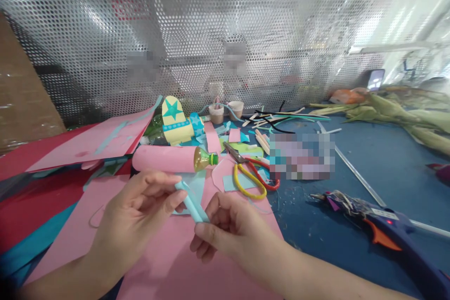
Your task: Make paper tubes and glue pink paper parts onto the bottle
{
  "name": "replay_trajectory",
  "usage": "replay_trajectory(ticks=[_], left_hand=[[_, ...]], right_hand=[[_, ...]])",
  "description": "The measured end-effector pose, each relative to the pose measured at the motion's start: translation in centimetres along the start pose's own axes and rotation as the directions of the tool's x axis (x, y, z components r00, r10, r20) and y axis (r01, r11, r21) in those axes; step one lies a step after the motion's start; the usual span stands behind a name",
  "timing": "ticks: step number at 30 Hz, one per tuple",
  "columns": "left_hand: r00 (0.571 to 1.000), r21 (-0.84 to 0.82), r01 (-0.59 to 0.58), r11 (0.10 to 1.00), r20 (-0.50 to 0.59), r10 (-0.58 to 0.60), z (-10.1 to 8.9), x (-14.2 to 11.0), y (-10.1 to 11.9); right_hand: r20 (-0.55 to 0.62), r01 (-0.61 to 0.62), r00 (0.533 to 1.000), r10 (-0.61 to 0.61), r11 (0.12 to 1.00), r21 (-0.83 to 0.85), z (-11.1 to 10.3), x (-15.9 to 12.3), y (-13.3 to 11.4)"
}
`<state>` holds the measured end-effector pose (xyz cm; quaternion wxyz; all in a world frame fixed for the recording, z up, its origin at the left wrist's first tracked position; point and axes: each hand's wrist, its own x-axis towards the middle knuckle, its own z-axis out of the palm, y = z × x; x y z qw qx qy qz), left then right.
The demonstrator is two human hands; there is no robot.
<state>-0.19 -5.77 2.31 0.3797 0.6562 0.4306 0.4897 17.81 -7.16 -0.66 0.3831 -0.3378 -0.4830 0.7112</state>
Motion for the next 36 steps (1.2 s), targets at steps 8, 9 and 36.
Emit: replay_trajectory(ticks=[8, 9, 36], left_hand=[[0.999, -0.003, -0.017, 1.0, 0.032, 0.017, 0.19, 0.12, -0.02], [0.999, -0.018, 0.002, 1.0, 0.052, -0.001, 0.21, 0.14, -0.06], [0.892, -0.264, 0.441, 0.858, 0.235, -0.386, 1.03, 0.77, -0.13]], right_hand=[[0.044, -0.058, 0.998, 0.055, 0.995, 0.077, 0.09, 0.01, 0.03], [0.043, -0.064, 0.997, 0.06, 0.995, 0.082, 0.09, 0.05, -0.05], [-0.014, -0.005, 1.0, 0.0, 0.933, -0.359, 0.06, -0.27, 0.13]])
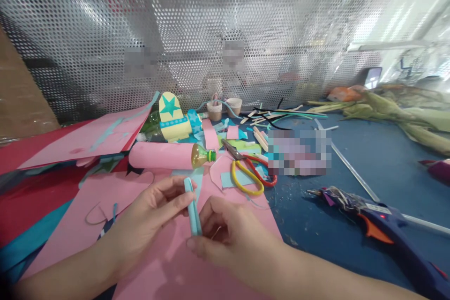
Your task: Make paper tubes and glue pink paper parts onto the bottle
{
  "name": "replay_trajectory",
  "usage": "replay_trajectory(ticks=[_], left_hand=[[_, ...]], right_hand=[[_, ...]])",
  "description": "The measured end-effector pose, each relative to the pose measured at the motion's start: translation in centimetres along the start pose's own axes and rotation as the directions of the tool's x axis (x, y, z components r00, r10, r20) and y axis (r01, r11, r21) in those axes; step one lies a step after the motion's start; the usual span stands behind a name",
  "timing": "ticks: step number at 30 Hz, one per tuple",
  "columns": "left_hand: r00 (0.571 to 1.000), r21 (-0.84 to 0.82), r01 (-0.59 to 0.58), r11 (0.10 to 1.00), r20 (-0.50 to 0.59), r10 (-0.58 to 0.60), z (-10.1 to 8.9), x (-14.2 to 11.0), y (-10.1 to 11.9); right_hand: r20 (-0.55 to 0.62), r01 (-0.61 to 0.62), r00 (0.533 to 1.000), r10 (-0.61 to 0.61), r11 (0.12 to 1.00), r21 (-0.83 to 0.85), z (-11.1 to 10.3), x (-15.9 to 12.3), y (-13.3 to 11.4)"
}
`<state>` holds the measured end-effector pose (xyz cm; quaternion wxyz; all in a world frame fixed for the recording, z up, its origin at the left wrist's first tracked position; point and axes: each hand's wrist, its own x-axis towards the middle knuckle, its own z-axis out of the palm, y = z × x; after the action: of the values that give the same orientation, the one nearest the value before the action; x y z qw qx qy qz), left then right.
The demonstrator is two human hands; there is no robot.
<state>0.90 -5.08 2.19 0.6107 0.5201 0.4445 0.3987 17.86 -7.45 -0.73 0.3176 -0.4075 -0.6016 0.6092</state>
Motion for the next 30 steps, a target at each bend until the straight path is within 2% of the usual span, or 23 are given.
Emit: replay_trajectory(ticks=[7, 11, 17, 19, 23, 27, 30], left_hand=[[0.999, -0.016, 0.046, 0.999, -0.002, -0.046, -0.3, 0.1, -0.3], [0.998, -0.01, 0.046, 0.999, 0.037, -0.046, -0.3, 0.0, -0.4], [0.999, 0.008, 0.029, 1.0, 0.026, -0.029, -0.3, -0.1, -0.5], [0.999, 0.017, 0.012, 1.0, 0.032, -0.013, -0.2, -0.2, -0.5], [0.999, 0.048, -0.012, 0.999, 0.035, 0.01, -0.1, -0.3, -0.5], [1.0, 0.074, -0.015, 0.997, -0.009, 0.015, -0.1, -0.2, -1.0], [0.997, 0.061, -0.017, 0.998, -0.068, 0.021, -0.3, -0.1, -1.3]], right_hand=[[-0.013, -0.005, 1.0, 0.005, 0.998, -0.063, 0.0, 0.1, 0.1], [-0.01, 0.059, 0.998, -0.061, 0.988, -0.146, -0.4, 0.0, 0.1], [-0.019, 0.119, 0.992, -0.127, 0.966, -0.232, -0.5, -0.3, -0.1], [-0.031, 0.09, 0.994, -0.1, 0.966, -0.242, -0.5, -0.2, -0.2], [0.005, -0.041, 0.999, 0.043, 0.984, -0.176, -0.5, 0.2, -0.1], [0.064, -0.041, 0.997, 0.051, 0.988, -0.147, -0.6, 0.3, 0.2], [0.088, -0.036, 0.994, 0.06, 0.966, -0.256, -1.0, 0.0, -0.4]])
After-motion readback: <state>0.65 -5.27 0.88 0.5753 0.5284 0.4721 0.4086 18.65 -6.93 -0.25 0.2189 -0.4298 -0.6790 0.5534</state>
